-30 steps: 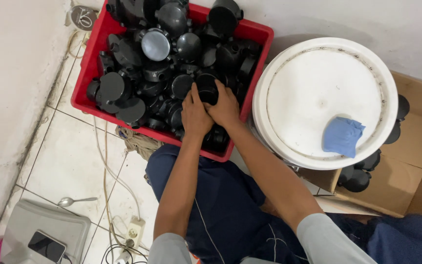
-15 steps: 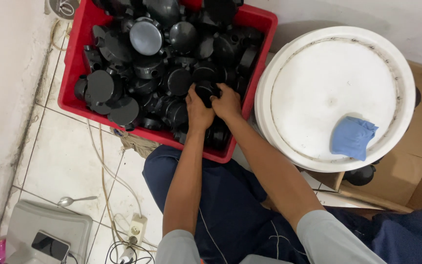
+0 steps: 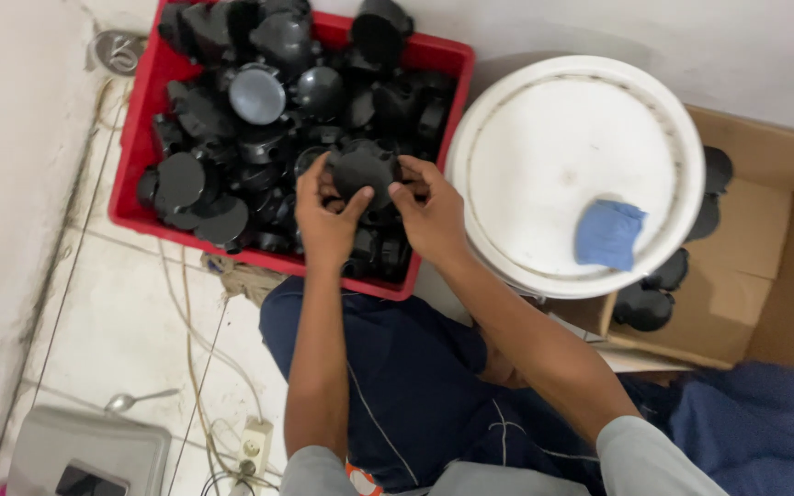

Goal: Cleaning black plastic parts with a cloth and sorting them into a box

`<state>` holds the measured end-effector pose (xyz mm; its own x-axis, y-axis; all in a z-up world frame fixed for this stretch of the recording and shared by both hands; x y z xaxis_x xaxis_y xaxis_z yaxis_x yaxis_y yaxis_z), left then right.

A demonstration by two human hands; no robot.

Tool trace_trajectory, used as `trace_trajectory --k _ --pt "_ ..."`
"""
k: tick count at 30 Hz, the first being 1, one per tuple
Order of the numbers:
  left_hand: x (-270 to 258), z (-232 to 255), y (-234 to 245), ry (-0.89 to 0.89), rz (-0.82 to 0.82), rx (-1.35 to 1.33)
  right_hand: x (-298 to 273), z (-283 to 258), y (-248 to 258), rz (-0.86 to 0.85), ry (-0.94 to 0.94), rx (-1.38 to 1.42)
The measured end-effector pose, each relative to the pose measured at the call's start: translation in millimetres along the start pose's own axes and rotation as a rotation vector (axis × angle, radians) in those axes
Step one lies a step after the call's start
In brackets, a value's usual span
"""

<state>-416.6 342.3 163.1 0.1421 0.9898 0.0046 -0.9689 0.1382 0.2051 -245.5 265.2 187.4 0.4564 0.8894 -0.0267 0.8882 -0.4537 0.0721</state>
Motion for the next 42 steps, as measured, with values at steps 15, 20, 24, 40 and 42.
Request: trace_trajectory --k 15,20,24,40,42 --pt "-62 120 -170 -0.119 -0.418 -0.149 -60 -74 194 0.313 0.483 -0.129" --pt "-73 102 -200 -0.098 -0.438 -0.007 -60 -56 241 0.299 0.416 -0.195" --pt "-75 103 -204 -0.212 -0.431 0.076 -71 -48 290 0.465 0.5 -0.838" --pt "-84 106 -224 -0.164 -0.578 0.426 -54 -15 288 0.444 0.225 -0.505" --pt "-85 108 -225 -0.146 -0.609 0.44 -42 -35 272 0.441 0.478 -0.742"
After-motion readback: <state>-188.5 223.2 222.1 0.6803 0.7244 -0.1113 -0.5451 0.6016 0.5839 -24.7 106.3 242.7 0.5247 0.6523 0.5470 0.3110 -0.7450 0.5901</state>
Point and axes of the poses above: each hand's wrist, its own x-axis towards the middle knuckle, its own y-axis out of the back of the hand, z = x × y, the point moved 8 cm from there along x, towards the middle knuckle, and after that the axes turned 5 degrees about y, right-handed, at the moved point
